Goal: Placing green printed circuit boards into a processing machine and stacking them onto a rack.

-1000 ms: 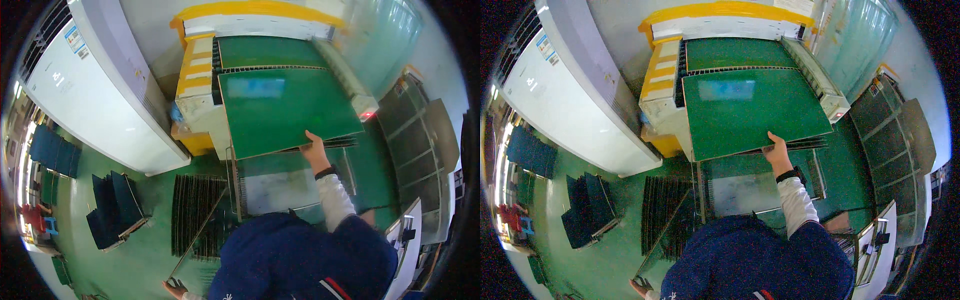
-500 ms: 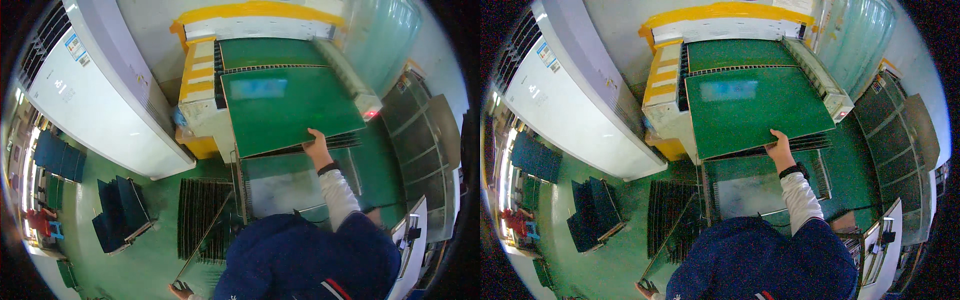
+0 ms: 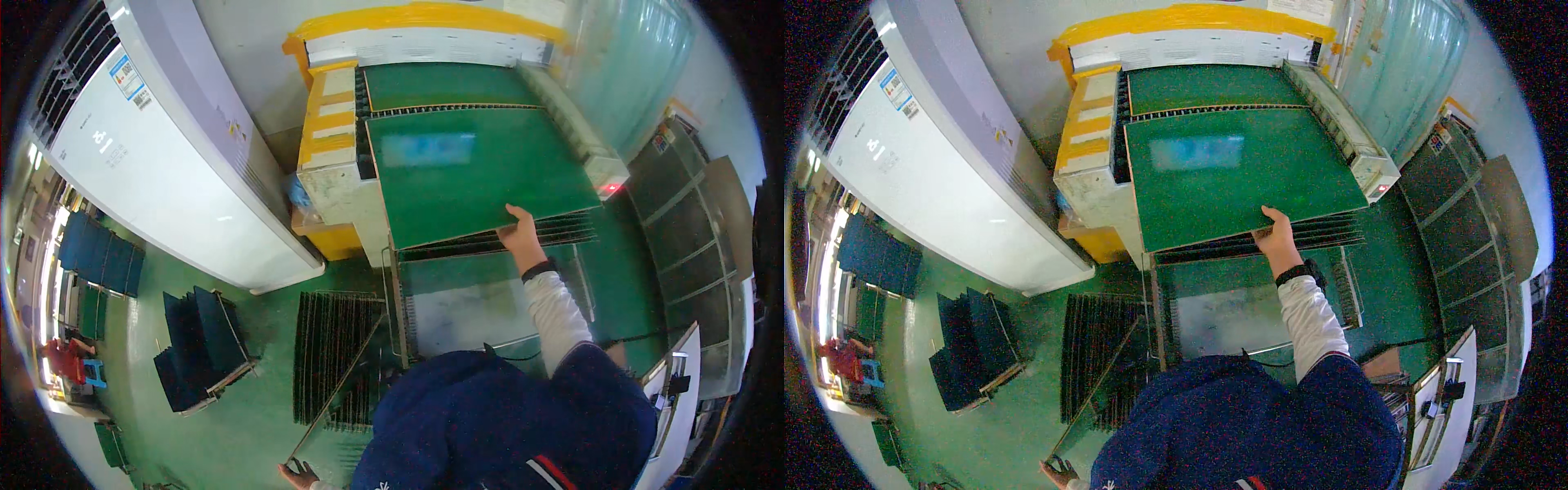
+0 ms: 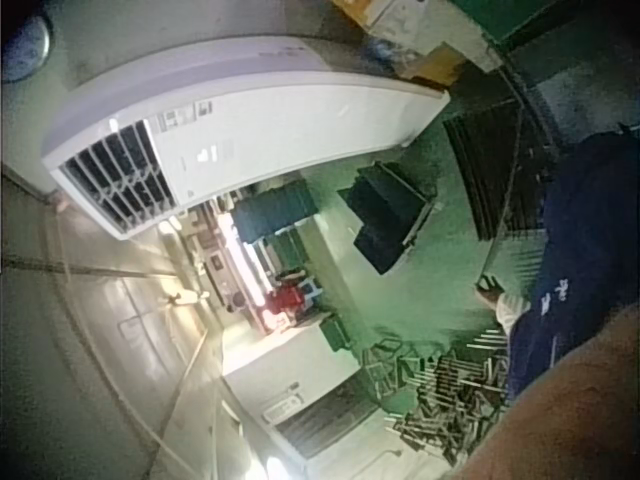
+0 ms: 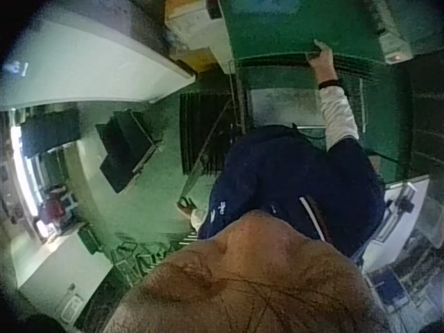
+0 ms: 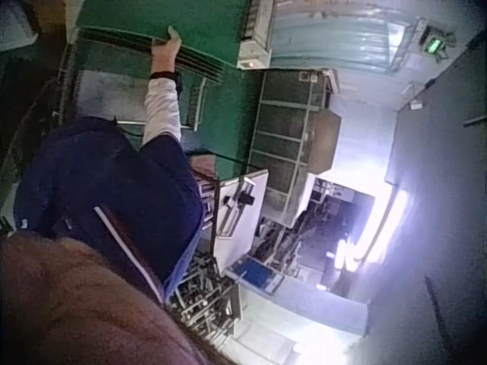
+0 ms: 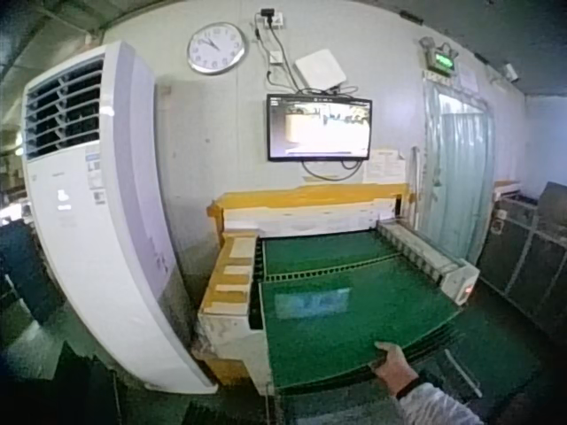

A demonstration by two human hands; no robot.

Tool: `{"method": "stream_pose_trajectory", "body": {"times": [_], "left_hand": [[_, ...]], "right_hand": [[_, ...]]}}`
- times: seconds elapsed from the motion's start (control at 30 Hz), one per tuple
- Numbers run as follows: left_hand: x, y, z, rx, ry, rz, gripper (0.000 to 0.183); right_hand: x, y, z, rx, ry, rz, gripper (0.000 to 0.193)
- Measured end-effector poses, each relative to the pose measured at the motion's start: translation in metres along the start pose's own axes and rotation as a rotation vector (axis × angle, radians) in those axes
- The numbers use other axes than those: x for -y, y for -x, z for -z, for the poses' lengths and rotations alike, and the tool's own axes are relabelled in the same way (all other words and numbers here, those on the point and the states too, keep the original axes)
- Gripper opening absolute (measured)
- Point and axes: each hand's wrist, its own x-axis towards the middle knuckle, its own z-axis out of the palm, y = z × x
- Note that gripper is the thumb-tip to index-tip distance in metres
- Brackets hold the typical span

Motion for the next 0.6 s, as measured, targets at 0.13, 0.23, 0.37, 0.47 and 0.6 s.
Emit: {"method": "stream_pose_trajectory", "body": {"times": [0.13, 0.23, 0.37, 0.47, 0.6], "left_hand": [[0.002, -0.006, 0.007, 0.036, 0.010, -0.003, 0.055], [0.002, -0.004, 0.005, 0.029, 0.005, 0.004, 0.056], [0.004, -0.010, 0.011, 0.054, 0.032, 0.000, 0.057], [0.005, -0.011, 0.011, 0.044, 0.029, 0.008, 0.055], [0.005, -0.011, 0.007, 0.017, 0.004, 0.011, 0.052]], "right_hand": [[0.002, -0.008, 0.000, -0.049, 0.024, -0.012, 0.015], [0.002, -0.011, -0.001, -0.048, 0.028, -0.009, 0.015], [-0.002, -0.002, -0.014, -0.026, 0.077, 0.019, 0.013], [-0.003, -0.007, -0.017, -0.038, 0.052, 0.016, 0.013], [-0.001, -0.021, -0.009, -0.017, 0.009, -0.011, 0.015]]}}
